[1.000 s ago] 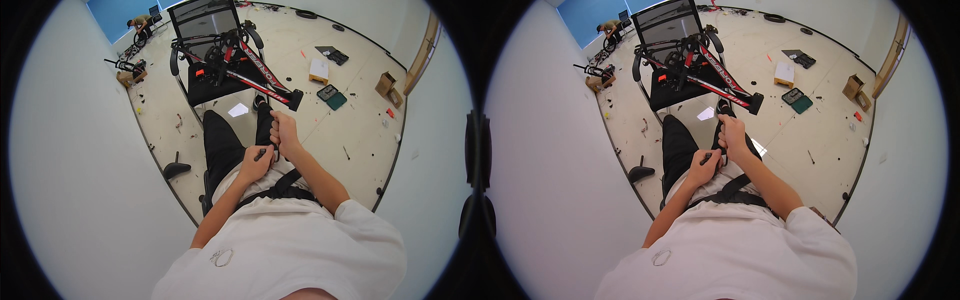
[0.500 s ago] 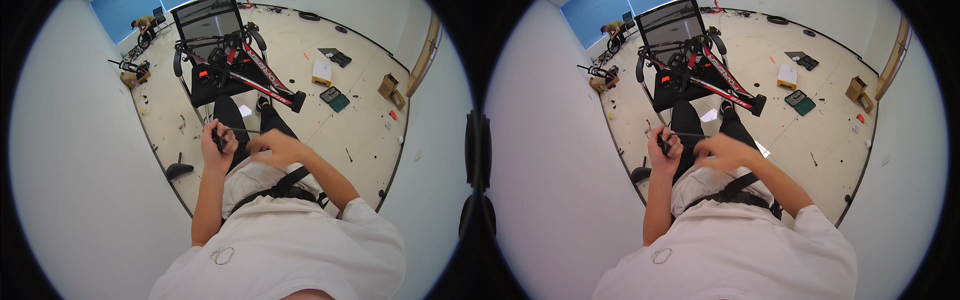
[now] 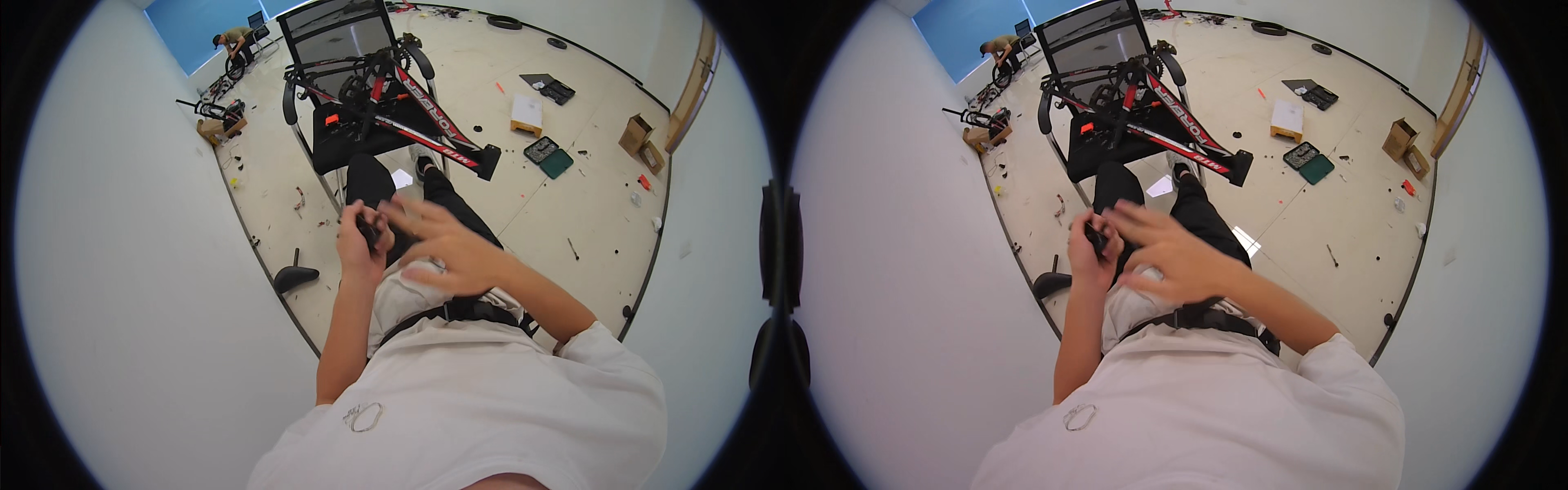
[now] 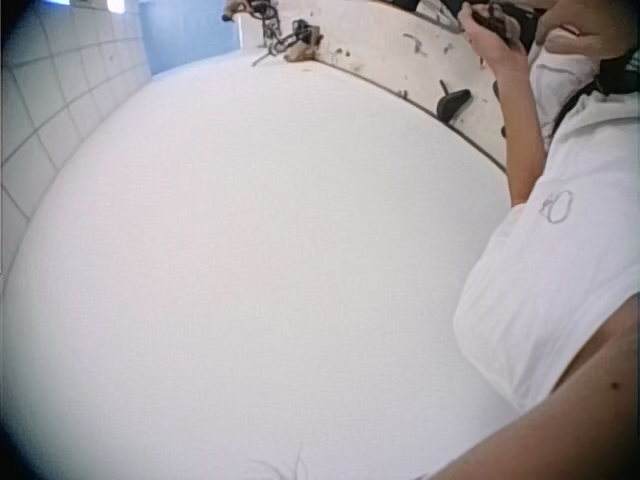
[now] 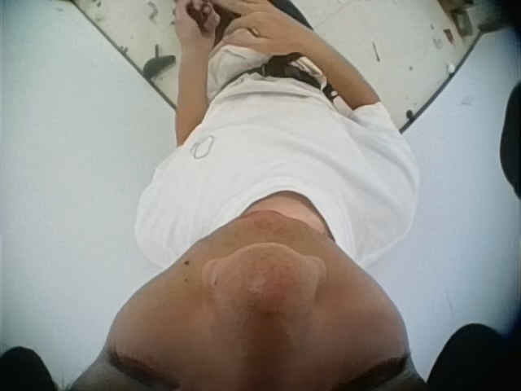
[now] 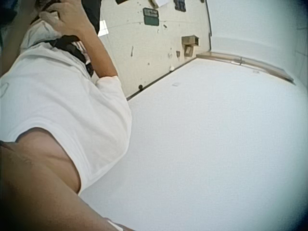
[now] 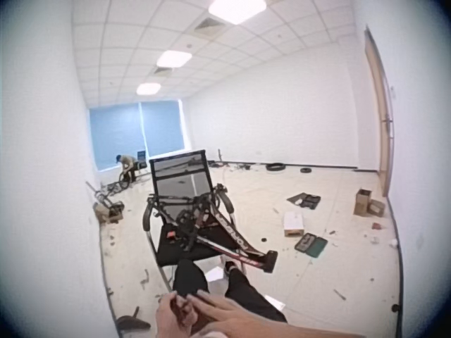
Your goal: The person sits on a chair and works on a bicycle frame resting on their lap. They use a small tool to tighten a bolt on the bicycle pedal crank arm. The person continues to adjust the pedal and crank arm throughout the clip.
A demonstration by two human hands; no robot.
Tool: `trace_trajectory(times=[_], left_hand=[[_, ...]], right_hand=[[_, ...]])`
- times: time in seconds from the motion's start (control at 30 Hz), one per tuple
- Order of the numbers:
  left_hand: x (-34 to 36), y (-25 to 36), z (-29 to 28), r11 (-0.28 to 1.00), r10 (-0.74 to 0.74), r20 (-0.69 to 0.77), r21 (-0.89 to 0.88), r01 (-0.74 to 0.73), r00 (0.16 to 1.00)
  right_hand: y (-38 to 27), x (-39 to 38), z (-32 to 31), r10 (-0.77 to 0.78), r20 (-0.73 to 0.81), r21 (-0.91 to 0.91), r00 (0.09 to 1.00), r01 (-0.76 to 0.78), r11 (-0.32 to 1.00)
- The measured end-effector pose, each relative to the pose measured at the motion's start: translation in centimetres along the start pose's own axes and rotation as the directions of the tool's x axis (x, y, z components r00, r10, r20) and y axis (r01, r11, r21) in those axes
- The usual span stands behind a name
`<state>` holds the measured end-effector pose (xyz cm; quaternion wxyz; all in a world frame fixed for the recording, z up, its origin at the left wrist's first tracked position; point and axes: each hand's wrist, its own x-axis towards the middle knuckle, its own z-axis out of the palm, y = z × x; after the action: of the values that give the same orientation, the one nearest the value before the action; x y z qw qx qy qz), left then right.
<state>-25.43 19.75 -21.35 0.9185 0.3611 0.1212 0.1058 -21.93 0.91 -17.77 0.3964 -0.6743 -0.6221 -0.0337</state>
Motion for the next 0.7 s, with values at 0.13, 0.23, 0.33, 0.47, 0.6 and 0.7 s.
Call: trace_trajectory(times=[0.13,0.23,0.33,0.47,0.6,0.7], left_hand=[[-1.0,1.1,1.8,0.993,0.105,0.125,0.046,-0.111,0.987],[-2.1,-2.3,2.6,0.913,0.099,0.148,0.379,-0.149,0.984],[-1.6,-6.2,1.8,0.785,0.125,0.246,0.569,-0.247,0.961],[-0.3,-3.8,1.3,0.953,0.048,0.006,0.298,-0.048,0.999],[-0.6,-0.1,1.4,0.972,0.126,0.036,0.198,-0.131,0.991],[-1.9,-1.8,2.6,0.939,0.12,0.067,0.316,-0.135,0.991]], right_hand=[[7.9,-0.7,-0.2,0.158,-0.018,-0.132,0.987,-0.159,0.978],[8.0,1.8,-1.7,0.291,-0.051,0.393,0.955,-0.249,0.885],[5.2,2.9,-3.7,0.215,0.057,0.568,0.975,-0.209,0.796],[1.4,1.0,-3.0,-0.011,0.226,0.308,0.974,-0.061,0.949],[3.9,-0.9,-1.5,0.12,0.256,-0.107,0.959,-0.096,0.99],[7.1,0.5,-1.1,0.37,0.109,0.234,0.923,-0.386,0.892]])
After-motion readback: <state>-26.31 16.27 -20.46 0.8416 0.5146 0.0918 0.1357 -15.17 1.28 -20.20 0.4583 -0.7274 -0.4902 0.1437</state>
